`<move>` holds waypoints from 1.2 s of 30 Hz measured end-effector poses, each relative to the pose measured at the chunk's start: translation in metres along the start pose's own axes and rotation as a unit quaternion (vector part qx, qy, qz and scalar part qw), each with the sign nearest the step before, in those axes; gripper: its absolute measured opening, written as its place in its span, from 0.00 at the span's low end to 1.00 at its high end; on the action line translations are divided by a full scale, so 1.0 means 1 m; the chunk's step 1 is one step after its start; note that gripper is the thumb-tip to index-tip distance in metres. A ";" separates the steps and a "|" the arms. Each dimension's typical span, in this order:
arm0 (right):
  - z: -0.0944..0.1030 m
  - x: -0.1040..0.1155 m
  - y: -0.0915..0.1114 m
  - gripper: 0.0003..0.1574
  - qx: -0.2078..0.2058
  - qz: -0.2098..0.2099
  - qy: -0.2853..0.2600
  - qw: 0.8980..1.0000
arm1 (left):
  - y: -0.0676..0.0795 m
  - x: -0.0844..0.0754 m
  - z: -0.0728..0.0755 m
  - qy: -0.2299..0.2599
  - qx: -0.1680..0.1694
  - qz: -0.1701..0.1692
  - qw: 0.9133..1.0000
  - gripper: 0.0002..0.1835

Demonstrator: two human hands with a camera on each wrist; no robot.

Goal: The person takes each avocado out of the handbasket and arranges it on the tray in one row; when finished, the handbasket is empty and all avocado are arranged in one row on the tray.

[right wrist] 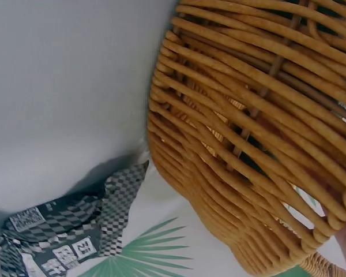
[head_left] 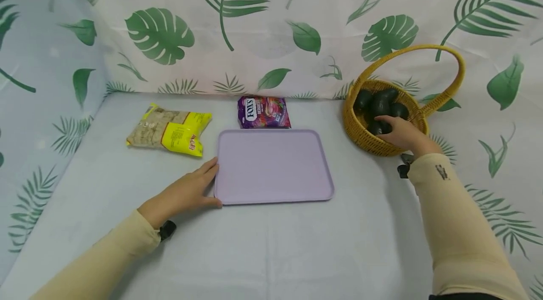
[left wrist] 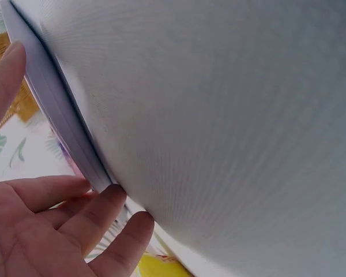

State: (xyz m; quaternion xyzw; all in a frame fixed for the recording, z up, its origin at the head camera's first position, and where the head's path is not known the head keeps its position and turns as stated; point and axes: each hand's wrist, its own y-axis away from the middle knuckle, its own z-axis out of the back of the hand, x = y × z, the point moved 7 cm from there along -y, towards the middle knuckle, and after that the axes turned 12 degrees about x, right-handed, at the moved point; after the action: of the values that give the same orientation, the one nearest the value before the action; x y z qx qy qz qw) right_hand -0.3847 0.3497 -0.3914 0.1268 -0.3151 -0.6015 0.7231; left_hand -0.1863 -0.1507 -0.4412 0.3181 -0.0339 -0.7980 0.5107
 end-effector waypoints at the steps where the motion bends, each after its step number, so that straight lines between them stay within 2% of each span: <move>1: -0.001 -0.001 0.000 0.45 -0.003 0.002 -0.001 1.000 | 0.000 0.000 0.000 0.001 0.001 0.000 1.000 0.53; 6: 0.005 0.001 0.006 0.50 -0.040 0.019 -0.001 0.999 | -0.002 -0.001 0.000 -0.003 -0.001 -0.002 1.000 0.54; 12: 0.021 0.013 0.029 0.61 -0.089 0.033 -0.011 0.995 | -0.003 0.001 0.000 -0.010 0.000 -0.003 1.000 0.54; 18: 0.026 0.037 0.060 0.59 -0.152 0.066 -0.024 0.986 | -0.001 -0.001 0.002 -0.014 0.001 -0.007 1.000 0.54; 21: 0.023 0.055 0.073 0.57 -0.167 0.084 -0.022 0.982 | 0.000 -0.001 0.002 -0.017 0.004 -0.007 1.000 0.53; 25: 0.017 0.091 0.074 0.53 -0.168 0.133 -0.021 0.977 | 0.001 0.002 0.001 -0.018 0.004 -0.002 1.000 0.53; 30: 0.000 0.151 0.063 0.48 -0.158 0.206 -0.002 0.966 | 0.001 0.005 0.001 -0.013 0.004 0.006 1.000 0.54; 33: -0.016 0.189 0.049 0.49 -0.132 0.253 0.006 0.958 | 0.001 0.004 0.001 -0.014 0.004 0.005 1.000 0.53; 36: -0.032 0.225 0.035 0.49 -0.092 0.282 0.007 0.955 | -0.001 0.002 0.001 -0.022 0.001 -0.009 1.000 0.53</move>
State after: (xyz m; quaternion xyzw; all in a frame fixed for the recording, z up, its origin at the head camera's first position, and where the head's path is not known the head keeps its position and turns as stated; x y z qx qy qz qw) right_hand -0.3203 0.1387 -0.3283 -0.0306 -0.2763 -0.3988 0.8739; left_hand -0.1878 -0.1518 -0.4415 0.3018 -0.0433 -0.8090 0.5025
